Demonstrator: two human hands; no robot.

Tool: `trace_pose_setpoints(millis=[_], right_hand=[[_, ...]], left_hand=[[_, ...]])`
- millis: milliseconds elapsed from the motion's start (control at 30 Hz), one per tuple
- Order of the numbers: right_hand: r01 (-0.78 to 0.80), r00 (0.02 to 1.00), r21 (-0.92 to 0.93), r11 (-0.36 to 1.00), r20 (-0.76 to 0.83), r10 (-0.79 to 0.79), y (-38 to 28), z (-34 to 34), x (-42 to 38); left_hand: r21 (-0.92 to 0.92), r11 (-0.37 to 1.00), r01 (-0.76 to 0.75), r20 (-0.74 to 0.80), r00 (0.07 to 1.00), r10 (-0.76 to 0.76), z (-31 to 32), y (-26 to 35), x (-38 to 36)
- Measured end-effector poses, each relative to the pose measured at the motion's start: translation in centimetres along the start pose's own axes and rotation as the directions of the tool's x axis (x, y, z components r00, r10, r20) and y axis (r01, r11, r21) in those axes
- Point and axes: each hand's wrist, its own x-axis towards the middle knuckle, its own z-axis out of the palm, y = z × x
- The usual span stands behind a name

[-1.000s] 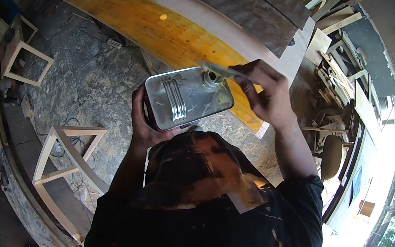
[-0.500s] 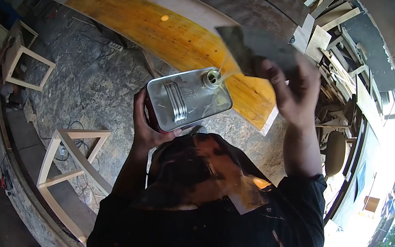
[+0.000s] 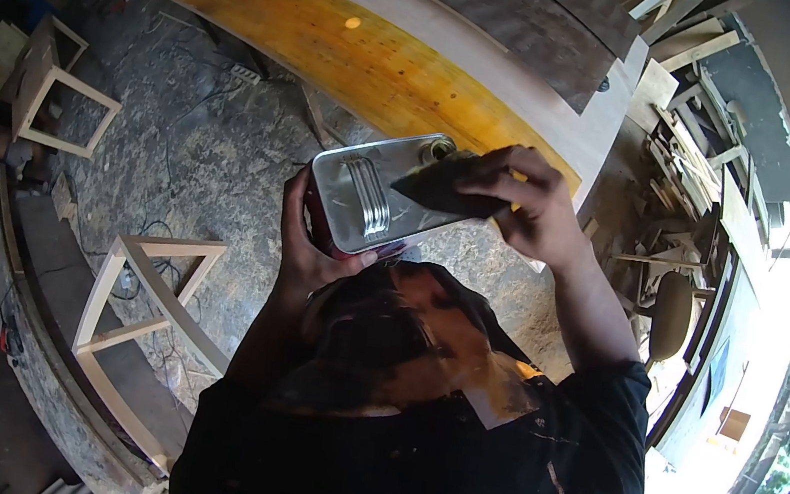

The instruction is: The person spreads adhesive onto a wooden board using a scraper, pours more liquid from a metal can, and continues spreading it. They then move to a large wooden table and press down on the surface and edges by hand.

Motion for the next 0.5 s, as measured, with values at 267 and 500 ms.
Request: trace_pose_setpoints(millis=[267,500], right_hand=[[-0.314,0.794,0.670,0.673,-0.204,0.573,4.3,-2.8,-2.6],[-0.583,0.808,0.001,0.812,0.106,0.580,17.9,6.7,-6.6]], left_hand=[[0.055,0.998,0.032,-0.097,0.995,-0.026,-1.7,0.8,-0.3],[0.315,0.948,0.049,-0.252,0.967,0.034,-5.5,0.7,-2.8]])
